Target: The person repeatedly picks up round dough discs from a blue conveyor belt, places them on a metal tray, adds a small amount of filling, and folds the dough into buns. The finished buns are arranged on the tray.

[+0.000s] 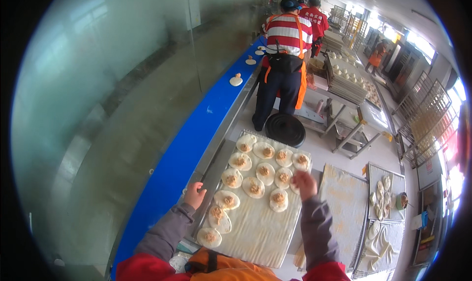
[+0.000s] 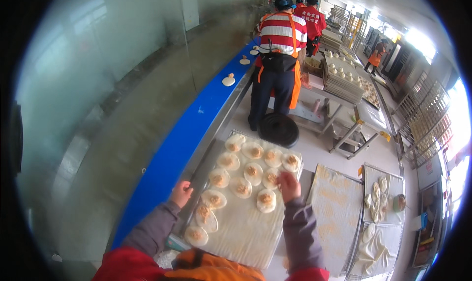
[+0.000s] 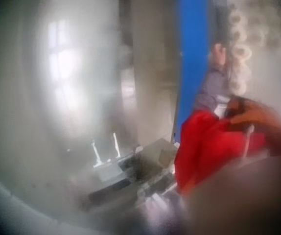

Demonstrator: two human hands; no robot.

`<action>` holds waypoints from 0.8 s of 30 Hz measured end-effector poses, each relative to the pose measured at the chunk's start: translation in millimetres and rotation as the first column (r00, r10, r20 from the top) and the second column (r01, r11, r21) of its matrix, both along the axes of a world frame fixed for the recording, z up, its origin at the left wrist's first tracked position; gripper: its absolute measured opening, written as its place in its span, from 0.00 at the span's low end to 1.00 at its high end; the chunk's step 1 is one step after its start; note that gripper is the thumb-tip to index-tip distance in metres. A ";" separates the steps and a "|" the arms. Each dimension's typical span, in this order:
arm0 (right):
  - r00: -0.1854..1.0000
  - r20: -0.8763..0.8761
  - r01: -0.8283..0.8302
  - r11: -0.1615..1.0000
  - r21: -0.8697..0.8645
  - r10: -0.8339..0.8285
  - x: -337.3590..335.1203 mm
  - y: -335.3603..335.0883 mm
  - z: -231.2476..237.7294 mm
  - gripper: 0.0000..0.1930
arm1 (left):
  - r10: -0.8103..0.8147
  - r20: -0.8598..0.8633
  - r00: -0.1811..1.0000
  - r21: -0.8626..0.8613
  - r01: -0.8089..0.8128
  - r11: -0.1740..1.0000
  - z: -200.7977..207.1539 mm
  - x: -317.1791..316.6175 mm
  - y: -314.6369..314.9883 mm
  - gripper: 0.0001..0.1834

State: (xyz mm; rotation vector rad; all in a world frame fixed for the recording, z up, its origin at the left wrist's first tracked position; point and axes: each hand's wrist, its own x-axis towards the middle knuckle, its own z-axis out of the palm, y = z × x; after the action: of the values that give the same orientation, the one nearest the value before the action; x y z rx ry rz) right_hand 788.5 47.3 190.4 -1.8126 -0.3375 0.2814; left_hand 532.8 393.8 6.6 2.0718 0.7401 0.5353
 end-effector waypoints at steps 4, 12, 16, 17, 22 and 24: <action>0.977 -0.137 -0.186 0.967 -0.176 0.163 -39.4 -6.5 -52.6 0.09 | 0.011 0.045 0.999 -0.134 -0.005 0.991 14.4 32.1 72.3 0.12; 0.937 -0.349 -0.092 0.979 -0.183 0.022 -101.9 -1.5 -91.2 0.10 | -0.120 -0.003 0.993 -0.298 0.114 0.948 0.8 173.0 203.1 0.10; 0.901 -0.431 -0.098 0.942 -0.322 -0.053 -134.9 -0.3 -100.1 0.15 | -0.123 0.034 0.992 -0.160 0.127 0.979 -18.5 251.4 247.0 0.12; 0.879 -0.468 -0.105 0.924 -0.368 -0.087 -141.8 -0.9 -101.5 0.19 | -0.116 0.014 0.993 -0.207 0.116 0.971 -20.7 268.9 255.1 0.13; 0.887 -0.425 -0.030 0.897 -0.441 -0.179 -166.1 -9.9 -102.2 0.16 | -0.039 -0.074 0.996 0.072 0.045 0.996 -9.6 334.0 279.8 0.12; 0.847 -0.476 0.001 0.894 -0.448 -0.239 -168.3 -13.3 -100.8 0.16 | 0.007 -0.114 0.993 0.077 0.002 0.997 4.2 353.4 283.2 0.13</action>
State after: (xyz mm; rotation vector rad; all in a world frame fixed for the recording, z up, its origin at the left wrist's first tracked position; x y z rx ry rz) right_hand 620.2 34.0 89.6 -2.0902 0.2531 0.7918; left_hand 886.3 677.0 10.7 2.1878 0.7994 0.4563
